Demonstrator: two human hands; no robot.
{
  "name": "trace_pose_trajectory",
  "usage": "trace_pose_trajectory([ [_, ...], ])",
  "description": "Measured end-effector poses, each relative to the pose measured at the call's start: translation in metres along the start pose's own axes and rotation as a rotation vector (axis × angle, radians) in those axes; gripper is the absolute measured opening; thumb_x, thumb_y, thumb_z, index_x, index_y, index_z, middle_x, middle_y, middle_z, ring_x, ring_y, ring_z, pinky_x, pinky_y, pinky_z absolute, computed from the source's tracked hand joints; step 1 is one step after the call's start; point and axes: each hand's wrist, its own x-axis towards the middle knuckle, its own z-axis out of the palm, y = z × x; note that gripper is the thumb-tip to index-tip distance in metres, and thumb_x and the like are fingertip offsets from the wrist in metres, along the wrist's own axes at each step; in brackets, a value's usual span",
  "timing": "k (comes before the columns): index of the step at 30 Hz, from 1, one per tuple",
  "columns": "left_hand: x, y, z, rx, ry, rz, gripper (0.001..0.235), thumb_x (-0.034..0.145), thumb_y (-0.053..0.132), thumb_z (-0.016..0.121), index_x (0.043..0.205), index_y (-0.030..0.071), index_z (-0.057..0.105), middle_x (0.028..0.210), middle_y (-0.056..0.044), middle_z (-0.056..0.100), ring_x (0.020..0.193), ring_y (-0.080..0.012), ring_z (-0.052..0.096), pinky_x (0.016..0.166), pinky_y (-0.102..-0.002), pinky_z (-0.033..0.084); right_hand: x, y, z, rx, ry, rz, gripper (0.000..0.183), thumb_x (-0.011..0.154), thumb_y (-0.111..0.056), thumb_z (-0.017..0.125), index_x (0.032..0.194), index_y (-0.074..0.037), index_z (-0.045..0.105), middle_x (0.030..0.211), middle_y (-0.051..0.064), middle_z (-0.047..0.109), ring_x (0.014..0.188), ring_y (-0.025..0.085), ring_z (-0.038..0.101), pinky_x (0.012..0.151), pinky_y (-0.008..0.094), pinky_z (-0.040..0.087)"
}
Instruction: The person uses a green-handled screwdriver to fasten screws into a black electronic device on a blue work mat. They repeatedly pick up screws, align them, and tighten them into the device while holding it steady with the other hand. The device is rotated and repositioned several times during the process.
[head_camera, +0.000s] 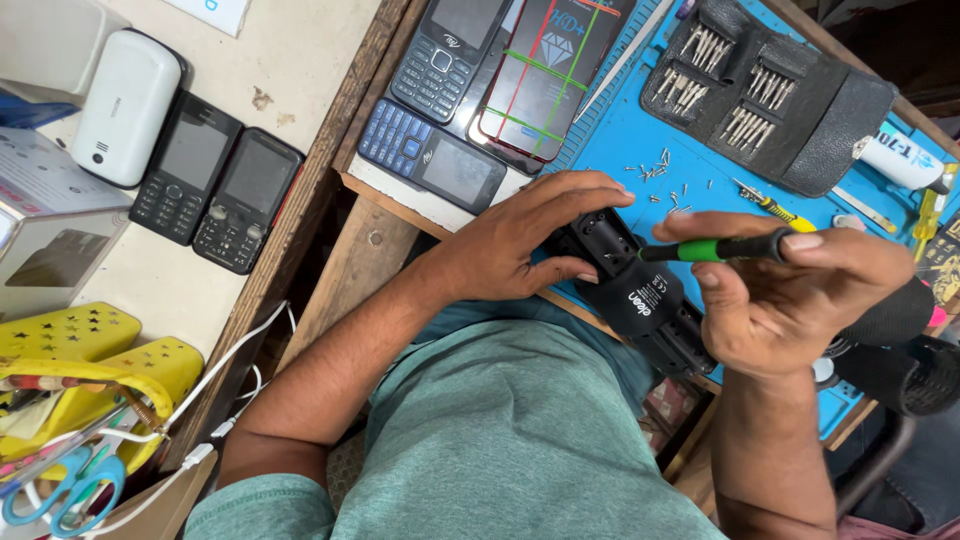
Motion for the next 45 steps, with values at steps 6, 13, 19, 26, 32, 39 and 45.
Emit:
trace_pose_trajectory([
  [6,0.001,-0.001,0.001,0.021,0.000,0.001,0.072,0.096,0.053,0.068,0.157,0.025,0.042,0.155,-0.005,0.051,0.148,-0.0266,0.053,0.125,-0.045,0.050,-0.010,0.006,-0.001,-0.074,-0.009,-0.045,0.055,0.106,-0.001,0.064,0.141,-0.018,0.025,0.109,0.028,0.056,0.091,0.035,0.077,0.082,0.046,0.067],
  [13,0.001,-0.004,0.004,0.006,-0.006,-0.010,0.073,0.095,0.053,0.068,0.157,0.025,0.042,0.156,-0.005,0.050,0.149,-0.0269,0.052,0.126,-0.047,0.049,-0.030,0.006,-0.017,-0.041,0.164,0.146,0.059,0.117,-0.003,0.064,0.154,-0.021,0.021,0.107,0.020,0.066,0.081,0.031,0.073,0.077,0.038,0.061],
  [19,0.000,-0.007,0.005,0.009,0.003,-0.001,0.078,0.094,0.052,0.071,0.159,0.027,0.036,0.160,-0.006,0.047,0.152,-0.0273,0.050,0.127,-0.048,0.048,-0.007,-0.010,-0.011,-0.417,-0.174,0.323,0.022,0.096,-0.006,0.070,0.118,-0.009,0.073,0.081,0.003,0.064,0.057,0.015,0.059,0.055,0.031,0.047],
  [26,0.000,-0.006,0.003,-0.007,0.001,-0.005,0.082,0.092,0.050,0.075,0.160,0.025,0.035,0.160,-0.007,0.046,0.151,-0.0277,0.050,0.126,-0.047,0.049,0.020,-0.025,0.010,-0.564,-0.460,0.301,0.040,0.071,-0.003,0.075,0.109,-0.015,0.079,0.082,0.003,0.064,0.061,0.020,0.062,0.055,0.035,0.050],
  [32,-0.002,-0.003,-0.003,-0.047,-0.010,-0.020,0.082,0.095,0.046,0.077,0.161,0.023,0.036,0.161,-0.009,0.047,0.152,-0.0295,0.049,0.128,-0.047,0.046,0.022,-0.029,0.014,-0.720,-0.571,0.101,0.036,0.071,-0.013,0.080,0.107,-0.012,0.073,0.086,0.006,0.062,0.066,0.026,0.064,0.060,0.040,0.051],
  [39,0.000,-0.002,-0.003,-0.025,-0.015,-0.035,0.082,0.093,0.043,0.079,0.161,0.023,0.037,0.161,-0.009,0.047,0.152,-0.0299,0.049,0.129,-0.046,0.046,0.038,-0.022,0.013,-0.620,-0.693,0.147,0.031,0.072,-0.016,0.078,0.100,-0.008,0.067,0.086,0.009,0.060,0.068,0.030,0.065,0.059,0.043,0.052],
  [45,0.000,-0.003,-0.003,-0.050,-0.029,-0.057,0.081,0.091,0.047,0.079,0.158,0.023,0.041,0.159,-0.008,0.049,0.150,-0.0301,0.052,0.126,-0.048,0.048,0.045,-0.019,-0.004,-0.491,-0.689,0.167,0.033,0.072,-0.016,0.078,0.103,-0.008,0.068,0.088,0.008,0.062,0.068,0.027,0.064,0.059,0.039,0.051],
])
